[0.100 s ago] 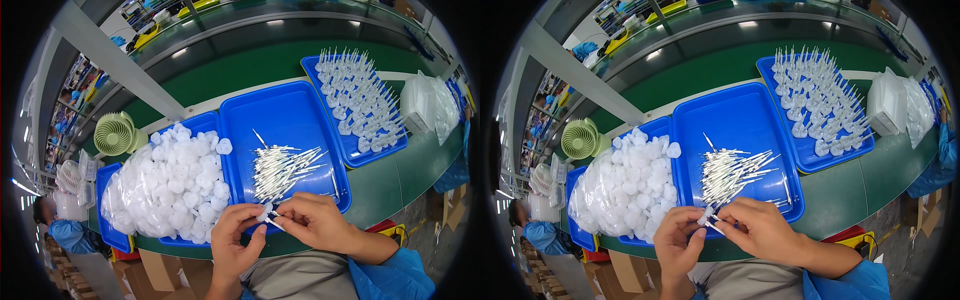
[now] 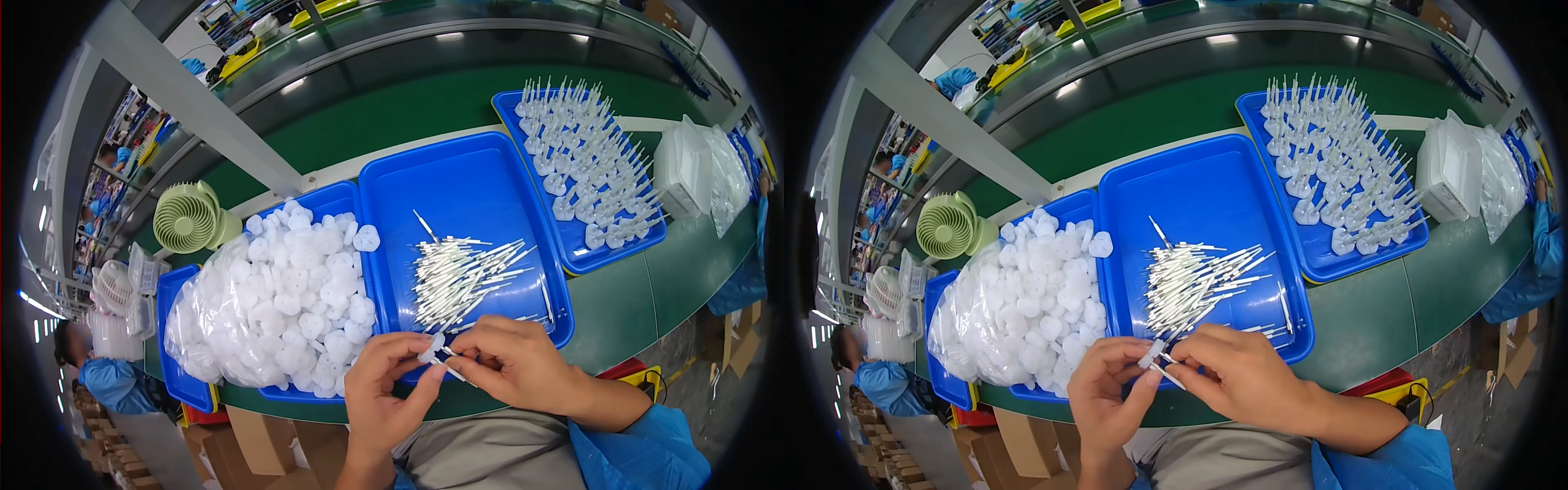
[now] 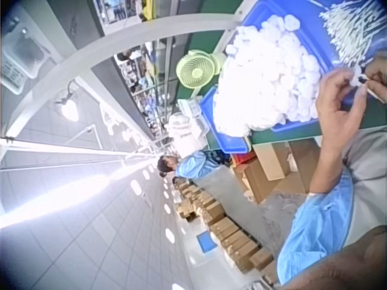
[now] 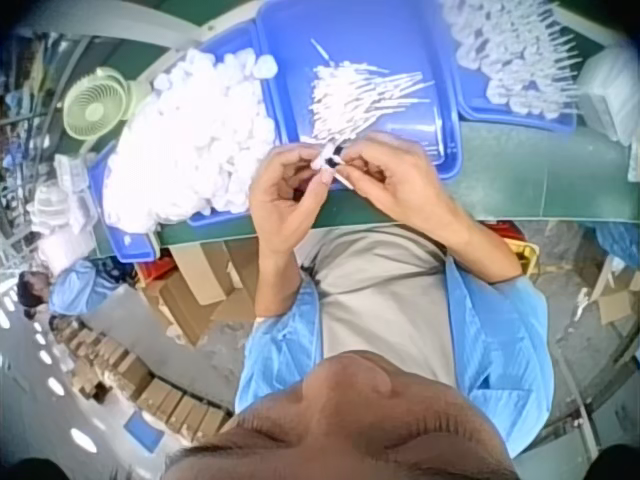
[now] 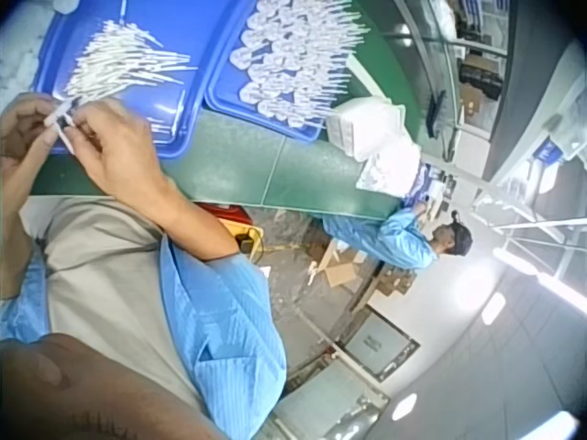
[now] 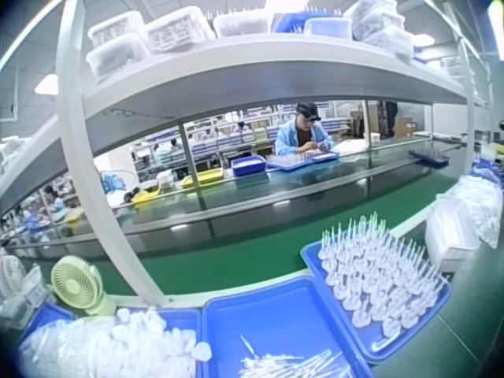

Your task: The person inserts white plastic sticks into white plastic caps by hand. They pick up a cap and a stick, fit them together, and place the assembled unit into a blue tray. The process is repeated continuously throughout the clip.

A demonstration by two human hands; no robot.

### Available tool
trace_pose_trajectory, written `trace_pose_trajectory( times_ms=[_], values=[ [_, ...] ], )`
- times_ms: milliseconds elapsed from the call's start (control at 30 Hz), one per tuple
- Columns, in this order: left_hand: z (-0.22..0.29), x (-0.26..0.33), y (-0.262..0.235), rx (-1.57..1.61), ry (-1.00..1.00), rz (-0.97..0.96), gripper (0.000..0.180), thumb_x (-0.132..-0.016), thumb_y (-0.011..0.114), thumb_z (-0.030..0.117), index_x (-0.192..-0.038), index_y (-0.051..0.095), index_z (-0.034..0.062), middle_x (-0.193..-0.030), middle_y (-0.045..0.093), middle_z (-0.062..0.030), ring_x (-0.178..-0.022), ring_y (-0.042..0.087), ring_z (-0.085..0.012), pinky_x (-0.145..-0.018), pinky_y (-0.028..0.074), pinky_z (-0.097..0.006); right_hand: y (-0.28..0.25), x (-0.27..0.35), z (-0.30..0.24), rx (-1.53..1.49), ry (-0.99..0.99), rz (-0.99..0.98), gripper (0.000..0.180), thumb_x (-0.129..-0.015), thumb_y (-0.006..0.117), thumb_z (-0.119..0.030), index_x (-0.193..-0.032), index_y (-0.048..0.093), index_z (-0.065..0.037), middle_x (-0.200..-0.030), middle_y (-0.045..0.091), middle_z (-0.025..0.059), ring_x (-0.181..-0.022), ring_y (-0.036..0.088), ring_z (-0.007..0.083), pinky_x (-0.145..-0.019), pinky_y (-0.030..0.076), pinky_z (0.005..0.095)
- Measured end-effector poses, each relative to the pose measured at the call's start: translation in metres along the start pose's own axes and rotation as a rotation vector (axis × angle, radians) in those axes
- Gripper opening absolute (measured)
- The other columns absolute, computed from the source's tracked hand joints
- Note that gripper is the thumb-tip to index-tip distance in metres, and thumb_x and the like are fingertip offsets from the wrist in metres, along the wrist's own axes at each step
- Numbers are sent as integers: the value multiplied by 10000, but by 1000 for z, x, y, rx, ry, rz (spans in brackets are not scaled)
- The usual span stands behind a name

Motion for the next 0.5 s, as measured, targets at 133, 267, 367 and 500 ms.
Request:
trace_pose_trajectory(
  times_ms=[133, 267, 367, 500],
  values=[
    [-6, 0, 1, 40, -23, 21, 250, -965, 816, -110, -1202, 746, -75, -1244, 734, -162, -1127, 772, -196, -976, 667, -304, 1, 0, -1, -1, -16, -35, 107, -1006, 820, -61, -1063, 740, -18, -841, 663, 89, -656, 673, 203, -562, 518, 354],
    [-8, 1, 2, 31, -21, 5, 216, -977, 798, -117, -1182, 739, -80, -1231, 735, -161, -1100, 775, -197, -977, 667, -315, 2, 5, 1, -52, 45, -48, 117, -993, 824, -54, -1042, 724, -17, -858, 663, 89, -682, 689, 202, -569, 525, 359],
    [-6, 1, 4, 7, -4, -16, 192, -999, 772, -121, -1181, 721, -86, -1238, 720, -171, -1097, 768, -207, -980, 659, -333, 6, 11, -1, 19, -11, 22, 127, -983, 818, -60, -1049, 715, -26, -900, 661, 95, -680, 687, 234, -580, 541, 380],
    [-2, 1, 8, -143, 97, -35, 198, -1000, 767, -129, -1189, 722, -88, -1226, 720, -169, -1093, 767, -202, -949, 667, -325, 8, 10, -6, 237, -151, 22, 121, -986, 788, -61, -1064, 701, -28, -936, 648, 106, -690, 687, 294, -598, 562, 415]
  ],
)
Point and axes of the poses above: each hand's wrist, its own x-axis away from the middle knuckle, its own y-axis out of the palm, z = x × y, the point moved 8 cm from there along -x, towards the middle knuckle
